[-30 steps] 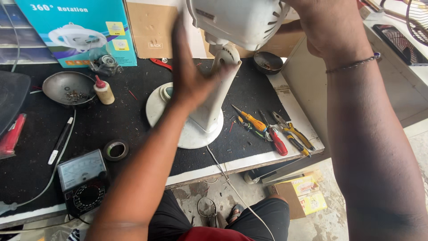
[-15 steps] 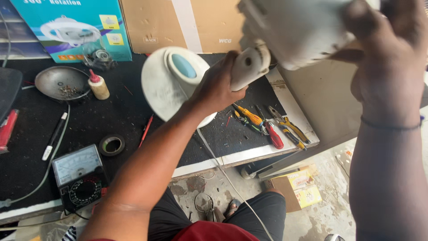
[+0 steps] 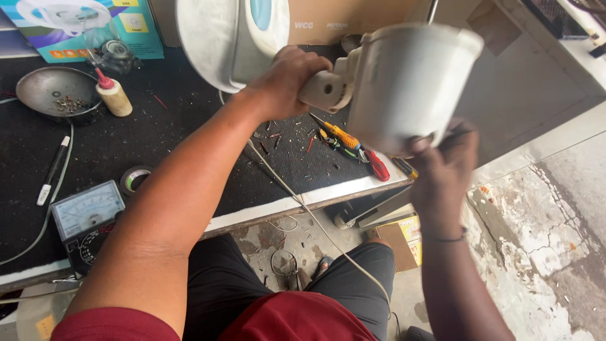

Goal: The person assembles a white pedestal fan by attaching the motor housing to the stand and securing it with a screwdriver. They then plug in the power cord and test the fan by pressing the control buttons on the base.

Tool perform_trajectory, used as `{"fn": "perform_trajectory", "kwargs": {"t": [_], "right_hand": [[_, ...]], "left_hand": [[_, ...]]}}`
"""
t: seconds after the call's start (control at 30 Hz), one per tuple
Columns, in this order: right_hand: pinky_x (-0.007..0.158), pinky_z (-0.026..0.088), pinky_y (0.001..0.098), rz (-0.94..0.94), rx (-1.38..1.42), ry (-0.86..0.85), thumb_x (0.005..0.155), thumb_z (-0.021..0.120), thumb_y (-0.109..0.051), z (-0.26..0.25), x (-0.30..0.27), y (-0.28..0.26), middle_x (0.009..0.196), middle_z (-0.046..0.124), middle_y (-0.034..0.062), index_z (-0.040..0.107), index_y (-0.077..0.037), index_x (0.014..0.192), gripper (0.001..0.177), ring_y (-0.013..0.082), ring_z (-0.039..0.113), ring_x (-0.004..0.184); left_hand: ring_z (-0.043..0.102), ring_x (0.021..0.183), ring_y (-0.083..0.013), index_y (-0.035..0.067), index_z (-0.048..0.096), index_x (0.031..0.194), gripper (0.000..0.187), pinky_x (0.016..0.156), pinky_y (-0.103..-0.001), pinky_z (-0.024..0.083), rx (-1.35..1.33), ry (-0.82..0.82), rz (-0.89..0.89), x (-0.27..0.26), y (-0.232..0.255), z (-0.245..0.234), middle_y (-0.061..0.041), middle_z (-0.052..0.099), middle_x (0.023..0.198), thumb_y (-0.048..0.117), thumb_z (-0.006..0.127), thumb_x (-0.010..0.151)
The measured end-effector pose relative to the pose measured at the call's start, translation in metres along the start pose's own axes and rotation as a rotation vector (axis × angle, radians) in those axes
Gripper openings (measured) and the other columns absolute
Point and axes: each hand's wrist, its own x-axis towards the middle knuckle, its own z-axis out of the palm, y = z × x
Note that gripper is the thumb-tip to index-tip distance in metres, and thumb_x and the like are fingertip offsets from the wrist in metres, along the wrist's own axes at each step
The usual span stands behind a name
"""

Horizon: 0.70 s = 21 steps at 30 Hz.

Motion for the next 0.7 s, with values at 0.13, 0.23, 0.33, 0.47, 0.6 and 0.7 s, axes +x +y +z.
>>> {"fn": "perform_trajectory", "kwargs": {"t": [0.13,0.23,0.33,0.47,0.6,0.7], "right_hand": [[0.071,0.057,0.0330,0.247,0.235,0.053,0.073,0.081,-0.025,0.006,-0.039,0.048,0.104,0.054,0.0055,0.045,-0.011,0.113,0.056,0.0180,0.058,0.094],[0.080,0.064,0.0472,0.381,0.324,0.105,0.067,0.088,-0.037,0.009,-0.063,0.070,0.113,0.058,0.0128,0.044,-0.006,0.116,0.072,0.0282,0.065,0.104],[0.092,0.063,0.0553,0.499,0.367,0.144,0.064,0.086,-0.043,0.019,-0.083,0.076,0.116,0.057,0.0191,0.041,-0.002,0.123,0.085,0.0356,0.066,0.107],[0.097,0.061,0.0526,0.573,0.480,0.159,0.063,0.085,-0.046,0.030,-0.111,0.084,0.133,0.060,0.0205,0.042,-0.006,0.140,0.097,0.0360,0.064,0.120],[0.082,0.063,0.0402,0.628,0.522,0.224,0.070,0.082,-0.045,0.037,-0.147,0.118,0.119,0.058,0.0144,0.048,-0.005,0.129,0.079,0.0264,0.066,0.105],[0.093,0.060,0.0527,0.626,0.677,0.242,0.087,0.073,-0.033,0.047,-0.165,0.128,0.120,0.056,0.0141,0.052,-0.004,0.106,0.040,0.0258,0.059,0.119]], "left_hand": [[0.055,0.097,-0.0329,0.017,0.064,0.122,0.059,0.101,-0.052,0.029,0.115,-0.154,-0.045,-0.025,-0.010,0.005,-0.005,0.064,0.102,0.014,0.083,0.066],[0.052,0.107,-0.0334,0.014,0.062,0.128,0.064,0.118,-0.059,0.018,0.130,-0.278,-0.117,-0.039,-0.014,0.017,-0.006,0.062,0.109,0.012,0.083,0.068],[0.051,0.110,-0.0342,0.013,0.062,0.127,0.063,0.124,-0.060,0.011,0.150,-0.357,-0.134,-0.047,-0.014,0.022,-0.007,0.061,0.107,0.003,0.077,0.066],[0.050,0.116,-0.0372,0.011,0.065,0.128,0.065,0.126,-0.063,0.006,0.198,-0.432,-0.105,-0.054,-0.019,0.031,-0.010,0.062,0.111,-0.005,0.071,0.065],[0.048,0.119,-0.0388,0.015,0.066,0.122,0.062,0.125,-0.065,0.008,0.224,-0.469,-0.067,-0.064,-0.036,0.047,-0.008,0.060,0.110,-0.005,0.072,0.063],[0.046,0.129,-0.0356,0.018,0.067,0.120,0.067,0.126,-0.065,0.009,0.256,-0.504,-0.035,-0.077,-0.051,0.056,-0.006,0.060,0.110,-0.013,0.066,0.060]]}}
